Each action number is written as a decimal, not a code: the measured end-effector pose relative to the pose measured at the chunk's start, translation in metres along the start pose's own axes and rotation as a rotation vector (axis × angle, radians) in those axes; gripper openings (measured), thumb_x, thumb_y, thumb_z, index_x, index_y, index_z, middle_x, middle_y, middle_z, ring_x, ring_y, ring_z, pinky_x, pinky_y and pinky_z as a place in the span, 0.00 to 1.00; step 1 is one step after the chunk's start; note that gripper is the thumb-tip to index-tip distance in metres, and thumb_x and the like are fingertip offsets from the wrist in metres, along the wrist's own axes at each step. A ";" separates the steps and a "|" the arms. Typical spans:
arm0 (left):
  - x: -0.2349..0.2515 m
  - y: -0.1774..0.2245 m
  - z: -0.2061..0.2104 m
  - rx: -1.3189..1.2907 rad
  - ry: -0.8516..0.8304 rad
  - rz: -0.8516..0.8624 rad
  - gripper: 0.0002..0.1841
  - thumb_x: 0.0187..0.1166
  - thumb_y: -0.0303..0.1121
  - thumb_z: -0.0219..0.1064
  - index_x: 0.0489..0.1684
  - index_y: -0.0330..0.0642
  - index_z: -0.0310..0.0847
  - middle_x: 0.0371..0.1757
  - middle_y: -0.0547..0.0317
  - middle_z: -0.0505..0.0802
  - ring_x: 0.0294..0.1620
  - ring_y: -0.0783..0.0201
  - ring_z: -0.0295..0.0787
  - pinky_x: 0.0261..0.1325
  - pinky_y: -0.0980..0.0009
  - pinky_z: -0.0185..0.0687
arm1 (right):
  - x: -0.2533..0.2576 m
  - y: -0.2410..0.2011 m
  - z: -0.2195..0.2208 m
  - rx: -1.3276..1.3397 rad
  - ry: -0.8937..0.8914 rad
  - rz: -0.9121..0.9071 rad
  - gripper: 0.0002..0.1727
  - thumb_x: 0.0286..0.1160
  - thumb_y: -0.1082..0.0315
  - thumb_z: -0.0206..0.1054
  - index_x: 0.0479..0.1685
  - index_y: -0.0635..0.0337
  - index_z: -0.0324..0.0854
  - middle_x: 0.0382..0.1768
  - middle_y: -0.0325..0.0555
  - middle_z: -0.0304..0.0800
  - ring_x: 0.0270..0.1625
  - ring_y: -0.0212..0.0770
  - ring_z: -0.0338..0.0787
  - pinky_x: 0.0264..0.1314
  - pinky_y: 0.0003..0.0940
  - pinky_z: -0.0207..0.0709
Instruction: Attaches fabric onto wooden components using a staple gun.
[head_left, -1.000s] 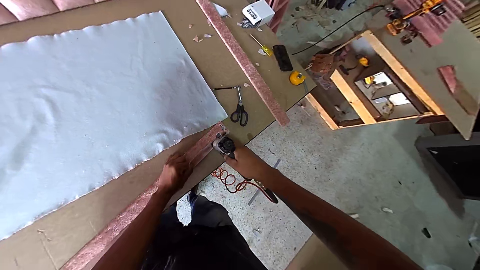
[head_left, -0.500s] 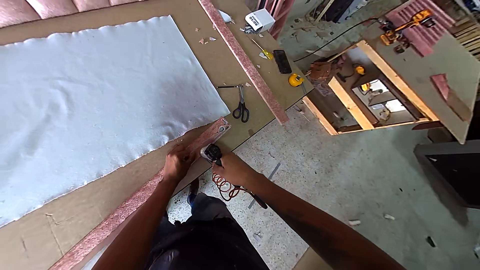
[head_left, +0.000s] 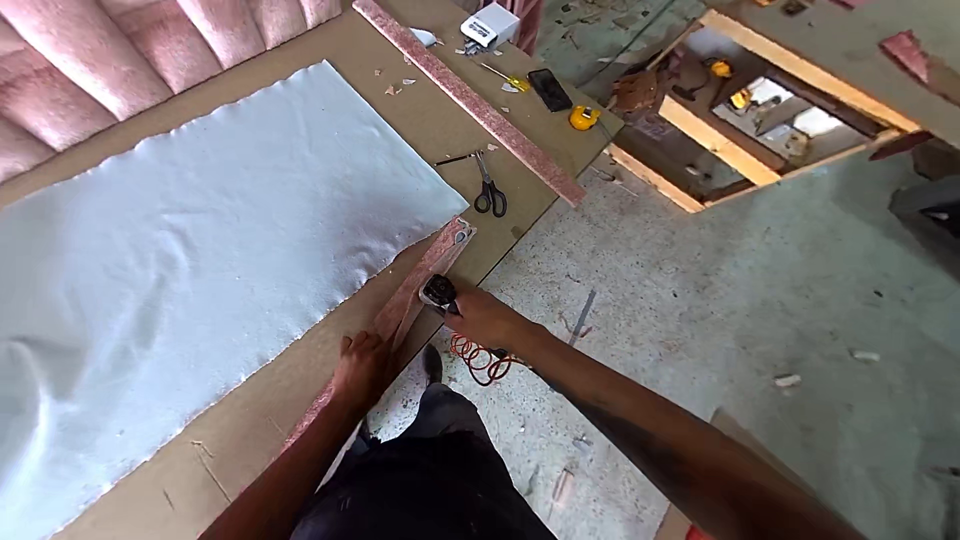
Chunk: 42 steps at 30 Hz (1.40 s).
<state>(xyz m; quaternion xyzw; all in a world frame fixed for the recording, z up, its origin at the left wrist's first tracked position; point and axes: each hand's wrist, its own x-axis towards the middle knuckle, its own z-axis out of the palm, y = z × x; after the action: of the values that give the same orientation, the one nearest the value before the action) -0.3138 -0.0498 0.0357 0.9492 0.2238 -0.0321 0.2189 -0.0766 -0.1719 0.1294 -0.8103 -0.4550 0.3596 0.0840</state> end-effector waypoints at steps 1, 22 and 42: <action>0.004 -0.008 0.000 -0.033 -0.011 0.054 0.24 0.86 0.52 0.57 0.37 0.42 0.92 0.45 0.53 0.95 0.55 0.50 0.91 0.61 0.47 0.82 | -0.003 -0.002 0.002 0.011 0.001 0.040 0.16 0.82 0.57 0.64 0.61 0.54 0.79 0.42 0.48 0.88 0.44 0.47 0.90 0.49 0.52 0.84; -0.005 -0.081 0.031 -0.380 0.273 0.357 0.24 0.83 0.40 0.62 0.09 0.44 0.76 0.27 0.61 0.89 0.48 0.60 0.90 0.69 0.58 0.82 | -0.010 -0.038 0.043 0.028 0.051 0.110 0.14 0.81 0.56 0.63 0.57 0.52 0.77 0.27 0.38 0.83 0.30 0.39 0.86 0.35 0.45 0.82; -0.009 -0.072 0.021 -0.168 0.174 0.158 0.17 0.84 0.36 0.64 0.21 0.41 0.86 0.35 0.55 0.92 0.50 0.53 0.89 0.64 0.49 0.78 | -0.058 -0.112 0.119 0.069 -0.084 0.038 0.18 0.78 0.58 0.64 0.63 0.54 0.76 0.34 0.42 0.87 0.35 0.41 0.90 0.41 0.46 0.85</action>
<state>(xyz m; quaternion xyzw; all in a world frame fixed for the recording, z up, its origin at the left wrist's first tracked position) -0.3531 -0.0046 -0.0110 0.9413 0.1684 0.0865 0.2793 -0.2501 -0.1765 0.1243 -0.7997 -0.4298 0.4104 0.0859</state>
